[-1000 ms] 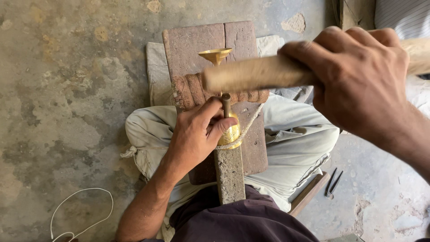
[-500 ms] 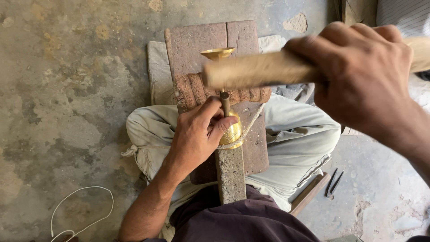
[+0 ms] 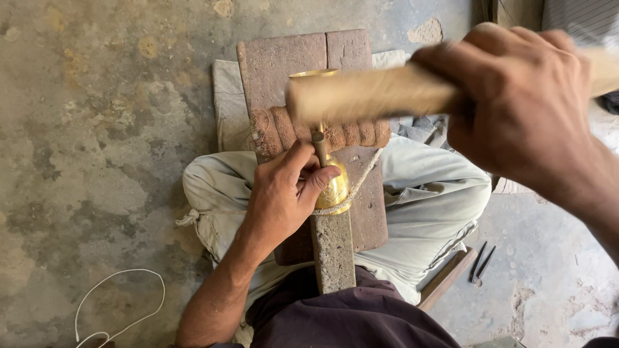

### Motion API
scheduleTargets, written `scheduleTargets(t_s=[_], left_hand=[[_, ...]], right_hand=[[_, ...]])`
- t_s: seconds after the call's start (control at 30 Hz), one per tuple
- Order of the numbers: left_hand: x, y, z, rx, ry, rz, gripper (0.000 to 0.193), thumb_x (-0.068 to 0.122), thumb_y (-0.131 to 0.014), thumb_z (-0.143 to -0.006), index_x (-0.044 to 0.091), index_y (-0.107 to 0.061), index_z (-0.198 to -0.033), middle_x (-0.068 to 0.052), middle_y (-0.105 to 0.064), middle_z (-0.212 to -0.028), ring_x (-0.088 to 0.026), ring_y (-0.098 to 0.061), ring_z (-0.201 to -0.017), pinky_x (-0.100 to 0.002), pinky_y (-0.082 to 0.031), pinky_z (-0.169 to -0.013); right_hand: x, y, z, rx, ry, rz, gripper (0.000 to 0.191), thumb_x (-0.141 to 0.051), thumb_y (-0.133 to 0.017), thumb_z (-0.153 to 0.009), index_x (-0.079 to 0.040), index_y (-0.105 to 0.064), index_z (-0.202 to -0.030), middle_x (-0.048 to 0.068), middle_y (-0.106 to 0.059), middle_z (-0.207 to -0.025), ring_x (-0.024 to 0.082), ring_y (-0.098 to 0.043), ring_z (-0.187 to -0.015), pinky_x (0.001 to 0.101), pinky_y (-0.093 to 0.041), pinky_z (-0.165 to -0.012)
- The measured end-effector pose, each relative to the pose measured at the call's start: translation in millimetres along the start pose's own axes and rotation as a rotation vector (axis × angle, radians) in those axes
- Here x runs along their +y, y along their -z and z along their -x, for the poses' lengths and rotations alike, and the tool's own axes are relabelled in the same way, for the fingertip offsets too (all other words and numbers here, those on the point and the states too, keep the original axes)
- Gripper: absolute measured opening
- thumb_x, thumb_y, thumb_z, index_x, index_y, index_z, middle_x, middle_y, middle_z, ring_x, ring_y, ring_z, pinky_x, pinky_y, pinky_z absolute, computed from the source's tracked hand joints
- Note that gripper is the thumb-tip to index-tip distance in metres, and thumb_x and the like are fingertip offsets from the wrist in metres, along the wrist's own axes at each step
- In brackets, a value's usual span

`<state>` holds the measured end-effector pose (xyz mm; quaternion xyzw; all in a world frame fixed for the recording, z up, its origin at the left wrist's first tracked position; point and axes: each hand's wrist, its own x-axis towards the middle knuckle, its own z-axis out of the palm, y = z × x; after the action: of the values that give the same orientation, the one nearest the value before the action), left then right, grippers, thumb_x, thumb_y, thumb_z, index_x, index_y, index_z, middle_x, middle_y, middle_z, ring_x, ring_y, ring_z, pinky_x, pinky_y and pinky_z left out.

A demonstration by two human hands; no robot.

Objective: The person sits on the floor and shapes a brass candlestick-like object with a wooden mallet, holding a metal punch against the brass with one hand and striking it with the mallet in the other. The brass piece rests on a stone block with a rolled cloth support, and the person repositions the punch around the object while hammering.

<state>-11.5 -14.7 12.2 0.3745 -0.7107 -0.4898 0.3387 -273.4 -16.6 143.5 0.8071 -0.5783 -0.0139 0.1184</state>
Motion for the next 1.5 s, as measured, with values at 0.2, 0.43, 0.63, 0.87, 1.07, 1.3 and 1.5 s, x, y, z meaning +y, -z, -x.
scheduleTargets(t_s=[0.2,0.43,0.63,0.87,1.07,1.3,1.5], left_hand=[[0.1,-1.2,1.4,0.033,-0.04,-0.012,0.027,0.023,-0.074,-0.097,0.001,-0.06,-0.105,-0.007,-0.072,-0.085,-0.015,-0.074,-0.073,-0.029,-0.059,-0.058],[-1.9,-1.5,3.0,0.031,-0.027,-0.008,0.027,0.023,-0.075,-0.097,0.001,-0.06,-0.102,-0.006,-0.07,-0.082,-0.014,-0.072,-0.07,-0.03,-0.056,-0.056],[-5.1,-3.1,4.2,0.032,-0.017,-0.021,0.026,0.025,-0.072,-0.099,0.002,-0.062,-0.104,-0.005,-0.071,-0.084,-0.013,-0.073,-0.071,-0.027,-0.058,-0.055],[-5.6,-3.3,5.6,0.032,-0.037,0.017,0.028,0.027,-0.071,-0.099,0.002,-0.061,-0.107,-0.006,-0.073,-0.088,-0.014,-0.076,-0.079,-0.027,-0.063,-0.059],[-4.9,-2.4,4.6,0.02,0.01,-0.02,0.026,0.026,-0.071,-0.099,0.002,-0.062,-0.107,-0.006,-0.072,-0.085,-0.015,-0.076,-0.076,-0.028,-0.062,-0.058],[-4.5,-3.5,8.1,0.046,-0.027,0.051,0.026,0.024,-0.072,-0.099,0.002,-0.062,-0.109,-0.006,-0.073,-0.091,-0.015,-0.077,-0.081,-0.027,-0.064,-0.063],[-5.2,-2.6,5.1,0.025,-0.009,0.037,0.025,0.024,-0.072,-0.099,0.003,-0.06,-0.106,-0.005,-0.073,-0.087,-0.014,-0.077,-0.078,-0.027,-0.064,-0.06]], right_hand=[[6.9,-7.7,0.4,-0.198,-0.044,0.028,0.044,-0.009,-0.068,-0.089,-0.015,-0.069,-0.133,0.009,-0.071,-0.089,0.02,-0.066,-0.069,0.0396,-0.055,-0.059],[4.9,-8.4,-0.7,-0.097,-0.048,-0.014,0.03,-0.021,-0.071,-0.092,-0.014,-0.068,-0.122,0.006,-0.07,-0.092,0.019,-0.068,-0.073,0.0388,-0.058,-0.064],[4.1,-6.3,-2.9,-0.094,-0.013,-0.086,0.036,-0.015,-0.071,-0.091,-0.012,-0.068,-0.126,0.008,-0.071,-0.096,0.02,-0.067,-0.072,0.0378,-0.057,-0.064],[1.6,-2.5,-6.3,-0.21,-0.303,-0.454,0.052,-0.008,-0.066,-0.089,-0.003,-0.055,-0.14,0.016,-0.065,-0.106,0.022,-0.065,-0.077,0.0348,-0.058,-0.06],[0.0,3.0,-11.5,-0.094,-0.056,-0.23,0.043,-0.005,-0.064,-0.089,-0.005,-0.062,-0.132,0.016,-0.071,-0.108,0.023,-0.067,-0.076,0.0355,-0.056,-0.066],[-3.2,8.0,-9.5,0.011,0.115,0.2,0.026,-0.021,-0.071,-0.096,-0.022,-0.071,-0.122,0.002,-0.074,-0.098,0.019,-0.07,-0.084,0.0435,-0.056,-0.083],[-1.0,3.9,-7.8,-0.015,0.086,0.289,0.01,-0.024,-0.074,-0.102,-0.02,-0.075,-0.111,0.001,-0.072,-0.088,0.016,-0.068,-0.076,0.0382,-0.054,-0.084]])
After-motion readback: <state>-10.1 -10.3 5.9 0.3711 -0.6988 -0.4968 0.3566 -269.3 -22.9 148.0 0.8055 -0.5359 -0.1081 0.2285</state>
